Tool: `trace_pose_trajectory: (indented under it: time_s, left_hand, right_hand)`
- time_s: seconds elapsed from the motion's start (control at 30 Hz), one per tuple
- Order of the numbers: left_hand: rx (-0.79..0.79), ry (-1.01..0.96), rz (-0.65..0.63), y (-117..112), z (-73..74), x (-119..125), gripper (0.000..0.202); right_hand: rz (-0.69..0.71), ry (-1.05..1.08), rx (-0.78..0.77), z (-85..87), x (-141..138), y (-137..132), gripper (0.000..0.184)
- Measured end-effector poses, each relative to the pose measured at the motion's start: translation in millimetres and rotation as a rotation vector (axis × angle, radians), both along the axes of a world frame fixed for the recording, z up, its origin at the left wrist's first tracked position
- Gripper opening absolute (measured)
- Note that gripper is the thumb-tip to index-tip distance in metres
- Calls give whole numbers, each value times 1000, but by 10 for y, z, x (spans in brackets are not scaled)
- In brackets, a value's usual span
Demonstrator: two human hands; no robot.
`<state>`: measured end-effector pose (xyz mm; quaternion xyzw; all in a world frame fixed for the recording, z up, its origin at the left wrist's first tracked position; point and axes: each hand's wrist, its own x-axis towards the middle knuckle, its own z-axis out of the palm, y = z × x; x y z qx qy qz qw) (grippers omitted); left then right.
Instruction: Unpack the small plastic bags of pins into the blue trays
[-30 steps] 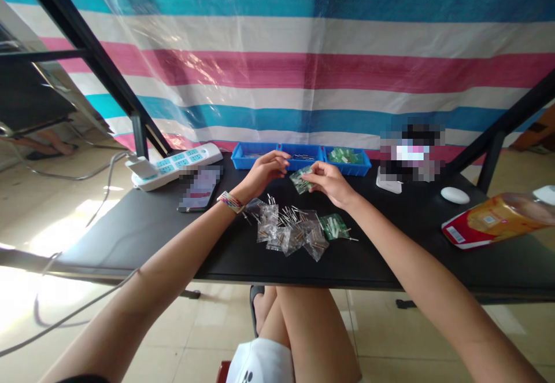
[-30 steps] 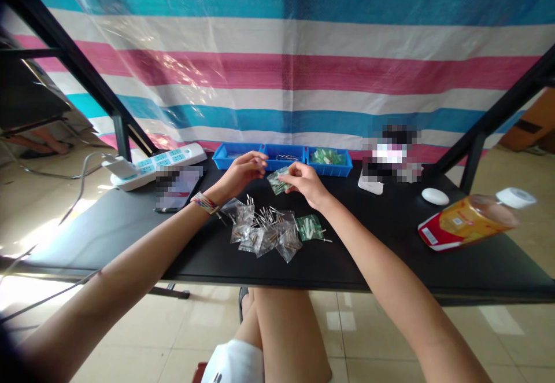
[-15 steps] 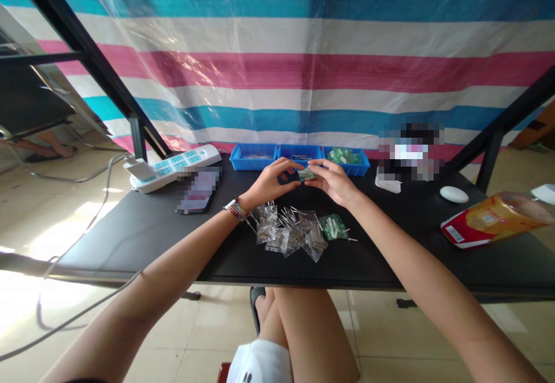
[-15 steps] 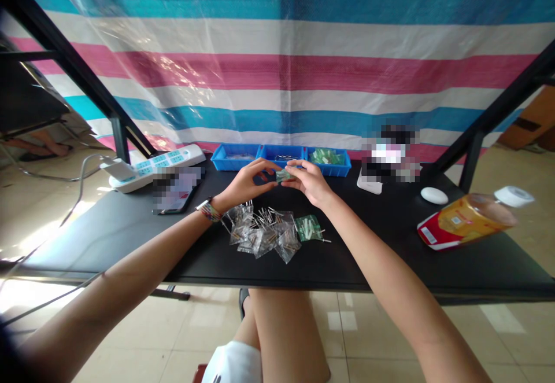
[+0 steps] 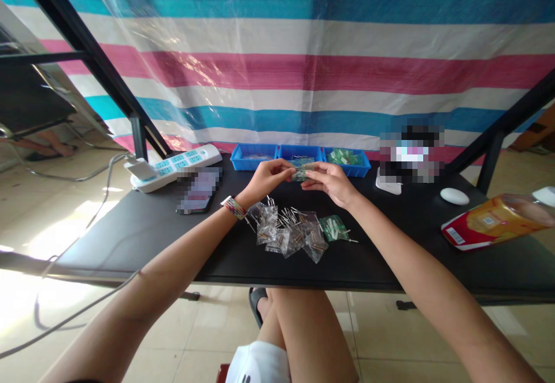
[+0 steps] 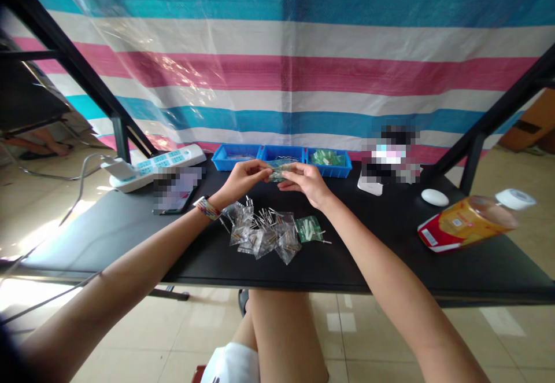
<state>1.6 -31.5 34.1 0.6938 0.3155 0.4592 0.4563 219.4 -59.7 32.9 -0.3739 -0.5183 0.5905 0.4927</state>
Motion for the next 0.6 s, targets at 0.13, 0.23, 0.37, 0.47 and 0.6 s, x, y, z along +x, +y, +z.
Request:
trace_pose_trajectory:
  time_s: [0.13, 0.23, 0.37, 0.47, 0.6]
  left_hand:
    - [-90, -97, 6, -3, 17, -8, 39]
    - [-175, -188, 27, 56, -16, -39, 36]
    - [-247, -293, 44, 158, -62, -86, 31]
    - [-267, -331, 60, 191, -65, -103, 28]
    - [-287, -325, 88, 196, -65, -108, 25]
  right_hand:
    - [-165, -53, 112, -21, 120, 103, 38]
    - [-485, -331, 389, 2, 423, 225, 33]
    - [-776, -922, 663, -24, 827, 330, 42]
    - [-825, -1273, 608, -110, 925, 348, 40]
    - [-888, -1436, 549, -204, 903, 357, 45]
